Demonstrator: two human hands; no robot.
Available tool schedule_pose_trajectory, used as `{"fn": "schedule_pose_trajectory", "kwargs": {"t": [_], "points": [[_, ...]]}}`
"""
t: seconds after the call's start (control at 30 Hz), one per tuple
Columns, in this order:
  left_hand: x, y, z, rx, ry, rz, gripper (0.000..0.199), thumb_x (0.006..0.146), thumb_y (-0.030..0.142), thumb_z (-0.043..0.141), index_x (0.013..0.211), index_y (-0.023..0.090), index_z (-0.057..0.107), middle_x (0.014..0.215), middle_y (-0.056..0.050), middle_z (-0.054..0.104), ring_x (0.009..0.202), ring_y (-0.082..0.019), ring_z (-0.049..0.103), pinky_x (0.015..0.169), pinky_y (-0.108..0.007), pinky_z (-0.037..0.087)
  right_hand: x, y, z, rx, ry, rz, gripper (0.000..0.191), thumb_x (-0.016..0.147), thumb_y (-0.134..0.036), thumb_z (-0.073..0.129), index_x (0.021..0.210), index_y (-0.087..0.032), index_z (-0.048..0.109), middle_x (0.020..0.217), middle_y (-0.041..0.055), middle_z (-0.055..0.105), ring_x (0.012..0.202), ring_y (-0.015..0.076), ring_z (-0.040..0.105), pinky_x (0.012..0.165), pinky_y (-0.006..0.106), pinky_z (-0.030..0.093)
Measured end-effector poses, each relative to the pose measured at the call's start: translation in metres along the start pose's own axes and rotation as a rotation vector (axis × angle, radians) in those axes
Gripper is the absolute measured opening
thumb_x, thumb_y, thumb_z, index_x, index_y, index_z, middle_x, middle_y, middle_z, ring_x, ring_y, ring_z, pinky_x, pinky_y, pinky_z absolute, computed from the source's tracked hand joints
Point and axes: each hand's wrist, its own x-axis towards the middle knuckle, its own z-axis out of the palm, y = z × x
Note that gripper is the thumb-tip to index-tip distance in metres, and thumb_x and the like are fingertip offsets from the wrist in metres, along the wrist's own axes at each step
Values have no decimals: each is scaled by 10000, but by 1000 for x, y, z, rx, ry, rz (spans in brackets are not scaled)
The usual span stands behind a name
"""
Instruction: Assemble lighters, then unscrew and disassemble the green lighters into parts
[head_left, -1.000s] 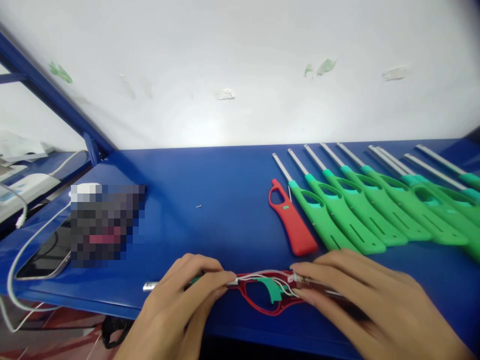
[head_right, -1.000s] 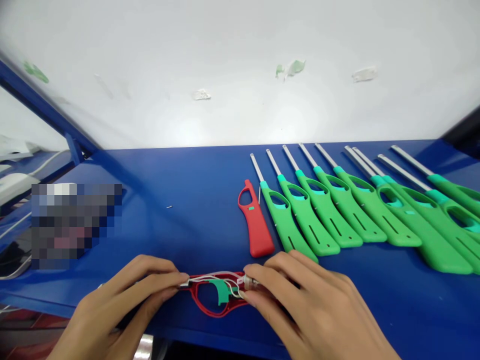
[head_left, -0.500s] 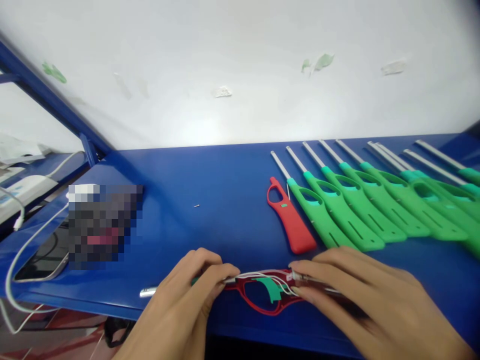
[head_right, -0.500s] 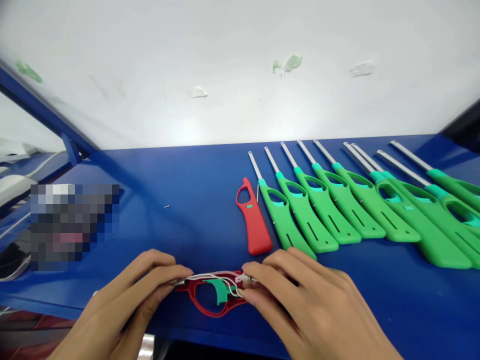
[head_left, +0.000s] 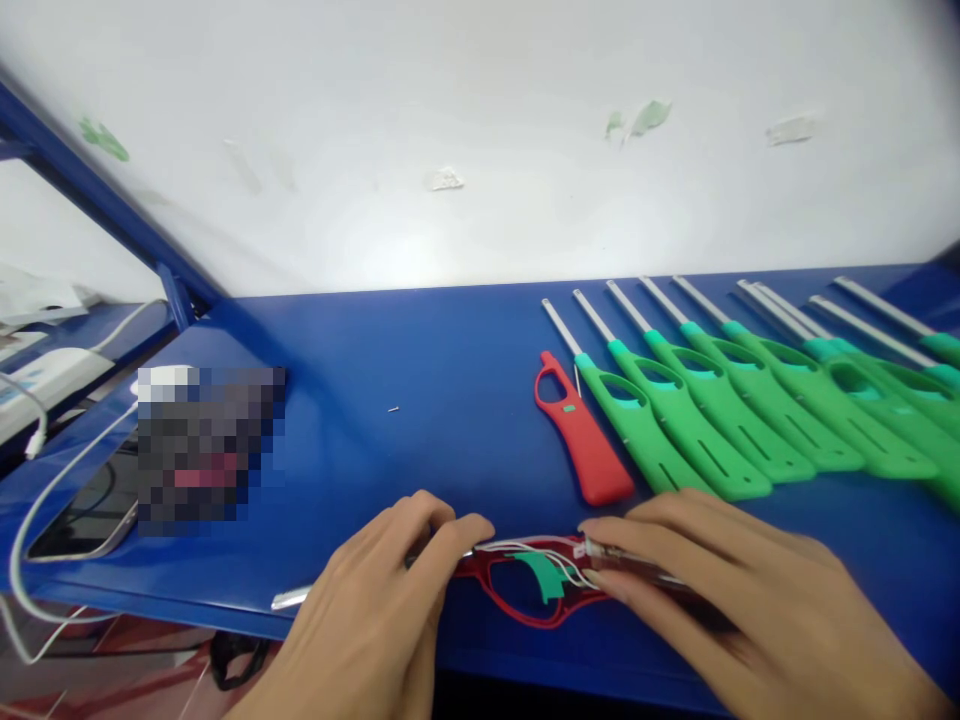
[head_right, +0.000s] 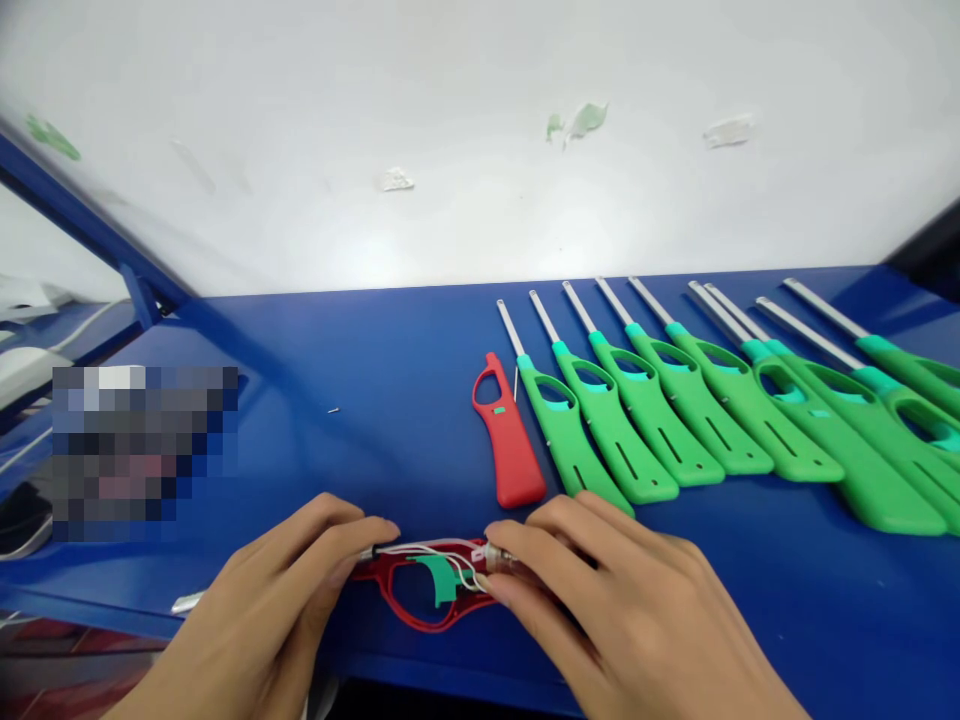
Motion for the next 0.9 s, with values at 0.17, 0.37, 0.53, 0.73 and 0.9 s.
{"fn": "schedule_pose_trajectory", "kwargs": {"t": [0.17, 0.37, 0.53, 0.73, 0.9], "points": [[3, -2, -2, 11, 54, 36, 502, 968, -14, 383, 1341, 265, 573, 1084, -61, 645, 847, -192, 650, 692, -304, 550, -1, 0, -1, 9, 3, 7, 221, 1155, -402, 515, 1213, -346, 720, 1079, -61, 814, 899, 151, 814, 730, 304, 650], [5, -4, -6, -24, 64, 30, 426, 1022, 16, 388, 1303, 256, 598, 1086, -43, 632, 832, -139, 661, 693, -233, 553, 2, 0, -2, 12, 24, 6, 228, 1158, -422, 511, 1205, -339, 717, 1065, -63, 814, 884, 138, 811, 732, 293, 636], [4, -1, -9, -57, 69, 34, 452, 1005, 11, 393, 1318, 253, 613, 1109, -45, 622, 807, -114, 668, 692, -207, 565, 3, -1, -1, 17, 20, -2, 209, 1157, -404, 520, 1210, -339, 711, 1070, -68, 811, 888, 130, 805, 733, 279, 629], [9, 7, -7, -71, 124, -28, 196, 1088, 158, 543, 1206, 282, 640, 1070, -8, 648, 884, -137, 702, 769, -239, 579, 2, 0, -1, 12, 28, 11, 212, 1158, -415, 513, 1205, -351, 710, 1073, -83, 804, 903, 120, 803, 750, 274, 626], [12, 8, 2, -92, 186, -17, 149, 1088, 136, 584, 1136, 266, 636, 994, 22, 677, 864, -126, 694, 783, -238, 551, 2, 0, -1, 8, 25, 2, 215, 1160, -419, 514, 1214, -353, 711, 1075, -89, 801, 905, 109, 799, 757, 269, 613]]}}
